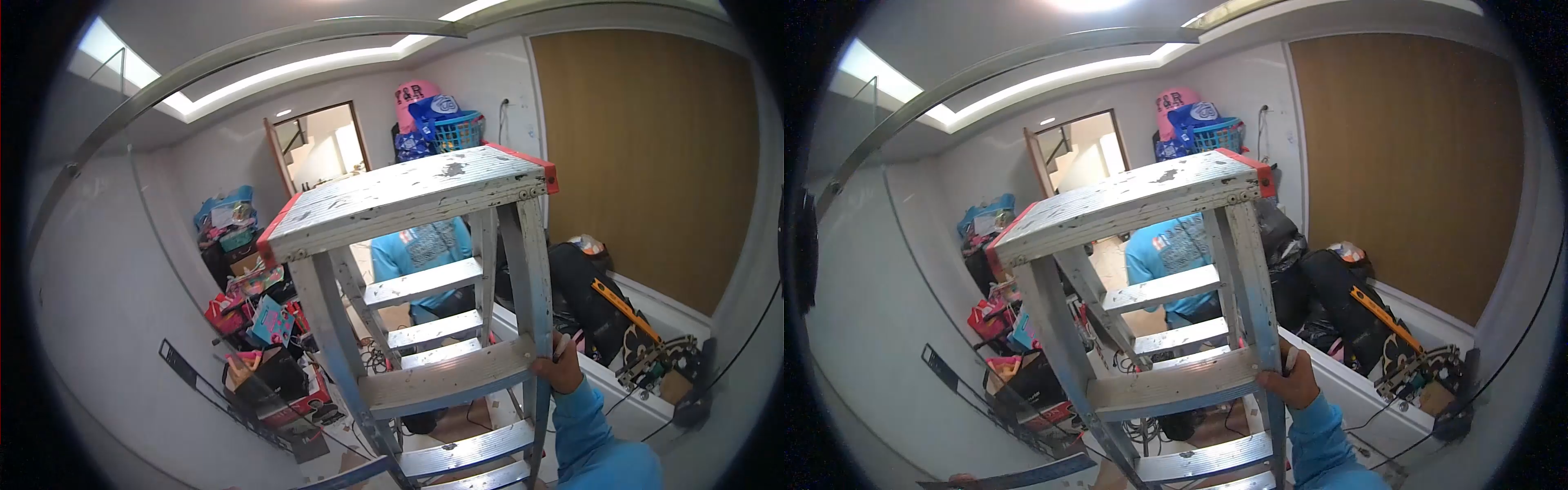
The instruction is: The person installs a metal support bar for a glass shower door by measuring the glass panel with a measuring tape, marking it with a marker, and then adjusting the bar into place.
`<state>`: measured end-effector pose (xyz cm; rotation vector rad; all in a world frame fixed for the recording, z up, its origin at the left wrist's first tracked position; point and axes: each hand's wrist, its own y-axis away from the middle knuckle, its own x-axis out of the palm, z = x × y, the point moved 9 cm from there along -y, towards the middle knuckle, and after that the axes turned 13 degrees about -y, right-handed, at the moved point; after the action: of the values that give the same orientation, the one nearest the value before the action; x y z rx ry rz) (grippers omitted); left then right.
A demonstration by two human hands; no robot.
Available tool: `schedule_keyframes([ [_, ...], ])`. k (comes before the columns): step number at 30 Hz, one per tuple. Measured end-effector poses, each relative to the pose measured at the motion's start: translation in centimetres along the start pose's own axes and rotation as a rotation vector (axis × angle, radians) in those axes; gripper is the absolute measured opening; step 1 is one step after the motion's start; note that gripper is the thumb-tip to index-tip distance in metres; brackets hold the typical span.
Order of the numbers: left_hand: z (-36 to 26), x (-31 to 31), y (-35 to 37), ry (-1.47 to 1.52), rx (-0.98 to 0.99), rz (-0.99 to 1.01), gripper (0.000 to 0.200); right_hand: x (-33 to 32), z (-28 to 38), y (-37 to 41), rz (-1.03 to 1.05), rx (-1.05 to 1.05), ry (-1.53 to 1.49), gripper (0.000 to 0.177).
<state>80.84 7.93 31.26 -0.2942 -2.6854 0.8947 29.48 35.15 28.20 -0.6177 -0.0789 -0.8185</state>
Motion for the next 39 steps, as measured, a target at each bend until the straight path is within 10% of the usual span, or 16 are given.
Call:
schedule_keyframes([
  [10, -10.1, 27.3, -12.6, -0.224, 0.397, 1.108, 0.032, -1.2, -0.9, 0.9, -0.104, 0.155, -0.113, 0.071],
  [14, -15.8, 32.3, -16.7, -0.25, 0.738, 1.089, 0.023, -0.8, -0.5, 0.7, -0.09, 0.196, 0.004, 0.06],
  [20, -13.6, 38.6, -20.7, -0.263, 0.281, 1.376, 0.016, -3.6, -3.8, 1.7, -0.519, 0.37, -0.132, 0.082],
  [25, -9.9, 42.7, -21.9, -0.311, 0.114, 1.557, 0.028, -3.9, -3.7, 0.9, -0.615, 0.486, 0.002, 0.052],
  [36, -7.5, 43.1, -23.6, -0.428, -0.049, 1.518, 0.043, -3.6, -5.2, 0.3, -0.576, 0.534, 0.08, 0.042],
  [39, -7.7, 43.6, -23.7, -0.492, -0.129, 1.504, 0.045, -2.8, -4.2, 0.0, -0.458, 0.829, 0.186, 0.057],
])
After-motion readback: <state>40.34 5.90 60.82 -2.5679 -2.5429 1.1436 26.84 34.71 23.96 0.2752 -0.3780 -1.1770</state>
